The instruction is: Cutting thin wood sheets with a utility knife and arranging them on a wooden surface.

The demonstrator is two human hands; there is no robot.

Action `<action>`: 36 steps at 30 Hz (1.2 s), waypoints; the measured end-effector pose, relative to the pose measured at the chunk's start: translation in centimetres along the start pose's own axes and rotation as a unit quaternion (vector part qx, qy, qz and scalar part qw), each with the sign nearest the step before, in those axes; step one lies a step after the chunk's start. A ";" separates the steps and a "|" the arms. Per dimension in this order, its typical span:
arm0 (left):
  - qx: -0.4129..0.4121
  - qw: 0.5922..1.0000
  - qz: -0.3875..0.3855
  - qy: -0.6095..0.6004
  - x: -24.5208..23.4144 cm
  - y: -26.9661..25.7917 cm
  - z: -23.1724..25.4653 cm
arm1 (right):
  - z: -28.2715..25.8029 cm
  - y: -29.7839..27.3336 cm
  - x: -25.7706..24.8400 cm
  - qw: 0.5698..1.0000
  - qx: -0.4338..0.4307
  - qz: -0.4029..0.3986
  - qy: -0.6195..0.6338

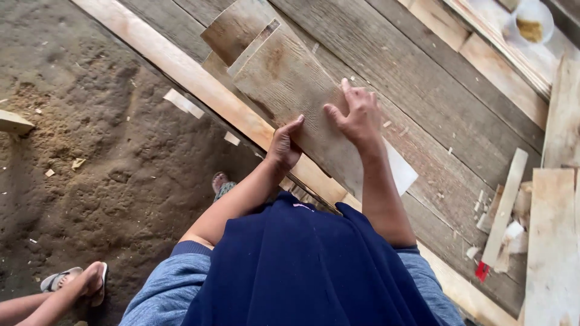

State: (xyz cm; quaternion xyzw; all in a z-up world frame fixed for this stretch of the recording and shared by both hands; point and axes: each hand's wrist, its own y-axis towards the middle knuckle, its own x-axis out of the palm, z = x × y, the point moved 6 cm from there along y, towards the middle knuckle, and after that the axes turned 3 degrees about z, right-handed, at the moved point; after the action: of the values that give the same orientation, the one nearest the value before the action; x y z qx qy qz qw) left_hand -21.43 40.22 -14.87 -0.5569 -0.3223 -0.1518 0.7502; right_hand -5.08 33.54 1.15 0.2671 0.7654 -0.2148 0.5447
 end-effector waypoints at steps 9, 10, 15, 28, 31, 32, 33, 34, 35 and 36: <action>0.071 0.996 0.032 -0.049 -3.4 5.7 22.5 | -21.3 7.8 11.2 0.996 -0.073 -0.046 0.025; 0.071 0.996 0.033 -0.043 -3.9 5.7 25.1 | -23.4 8.8 12.4 0.996 -0.069 -0.045 0.029; 0.063 0.993 0.072 -0.067 -6.4 9.2 37.5 | -32.6 15.4 18.4 0.994 -0.054 -0.083 0.049; 0.027 0.998 0.028 -0.050 -9.5 25.8 52.1 | -42.2 30.9 26.9 0.997 -0.061 -0.051 -0.019; 0.016 0.998 0.023 -0.047 -9.8 29.5 54.2 | -43.4 34.3 29.2 0.997 -0.052 -0.047 -0.037; 0.015 0.999 0.015 -0.025 -10.7 30.7 54.4 | -43.7 34.9 30.0 0.997 -0.040 -0.050 -0.036; 0.025 1.000 -0.013 0.001 -8.9 34.3 56.5 | -44.1 38.6 30.3 0.998 -0.038 -0.031 -0.038; 0.031 0.999 -0.030 0.004 -6.1 36.8 58.3 | -44.5 42.0 29.9 0.998 -0.041 -0.013 -0.041; 0.010 0.999 -0.032 -0.016 -6.4 37.0 58.2 | -45.1 42.2 30.1 0.999 -0.029 -0.007 -0.043; -0.011 0.999 -0.034 -0.037 -6.8 37.1 57.9 | -45.5 42.2 30.4 0.999 -0.017 0.000 -0.044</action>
State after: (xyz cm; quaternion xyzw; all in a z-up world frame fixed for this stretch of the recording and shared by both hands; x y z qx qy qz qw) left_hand -22.94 105.76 -36.67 -0.5596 -0.3664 -0.1599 0.7259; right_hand -18.71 99.34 -14.96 0.2478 0.7441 -0.2136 0.5825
